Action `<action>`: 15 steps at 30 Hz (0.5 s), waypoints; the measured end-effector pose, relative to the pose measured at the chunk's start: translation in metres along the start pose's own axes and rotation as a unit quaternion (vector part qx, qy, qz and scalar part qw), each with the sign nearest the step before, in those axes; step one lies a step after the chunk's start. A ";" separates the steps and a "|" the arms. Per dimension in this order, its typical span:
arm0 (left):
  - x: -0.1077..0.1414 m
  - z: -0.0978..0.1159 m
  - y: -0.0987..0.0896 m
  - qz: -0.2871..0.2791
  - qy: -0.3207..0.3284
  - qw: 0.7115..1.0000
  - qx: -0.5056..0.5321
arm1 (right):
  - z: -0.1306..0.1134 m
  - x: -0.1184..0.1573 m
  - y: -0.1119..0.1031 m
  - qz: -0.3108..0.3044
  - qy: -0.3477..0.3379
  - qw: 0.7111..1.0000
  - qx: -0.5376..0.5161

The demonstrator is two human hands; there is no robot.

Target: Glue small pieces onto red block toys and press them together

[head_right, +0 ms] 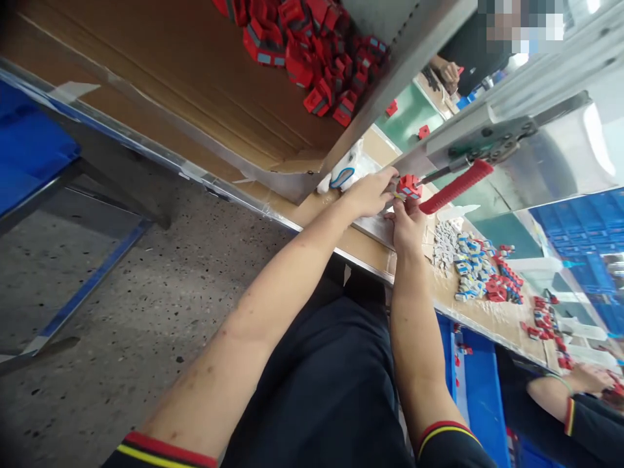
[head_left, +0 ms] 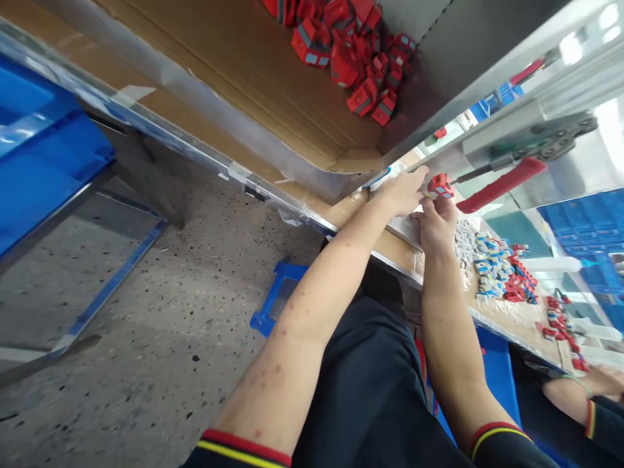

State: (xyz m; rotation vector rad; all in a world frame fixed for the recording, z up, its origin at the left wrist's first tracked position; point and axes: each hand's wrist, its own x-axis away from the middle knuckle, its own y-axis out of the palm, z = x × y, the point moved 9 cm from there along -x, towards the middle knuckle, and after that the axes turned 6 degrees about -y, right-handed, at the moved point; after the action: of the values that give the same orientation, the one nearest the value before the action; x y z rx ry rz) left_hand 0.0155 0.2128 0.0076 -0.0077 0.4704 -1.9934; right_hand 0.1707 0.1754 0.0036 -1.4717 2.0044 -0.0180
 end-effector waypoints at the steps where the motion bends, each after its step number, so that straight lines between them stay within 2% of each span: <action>1: 0.002 0.001 0.000 0.002 0.001 1.000 -0.005 | -0.002 0.001 0.001 0.004 0.002 1.000 0.010; 7: 0.009 0.009 -0.002 0.013 0.029 0.999 -0.011 | -0.018 0.010 0.005 0.032 0.017 0.995 0.096; 15: 0.015 0.018 -0.009 0.012 0.005 0.999 -0.044 | -0.025 0.012 0.007 0.048 -0.002 0.993 0.109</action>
State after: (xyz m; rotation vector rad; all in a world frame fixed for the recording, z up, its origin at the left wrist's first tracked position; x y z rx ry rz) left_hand 0.0046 0.1976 0.0237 -0.0473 0.5611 -1.9491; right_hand 0.1508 0.1588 0.0151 -1.2364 1.9971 -0.1872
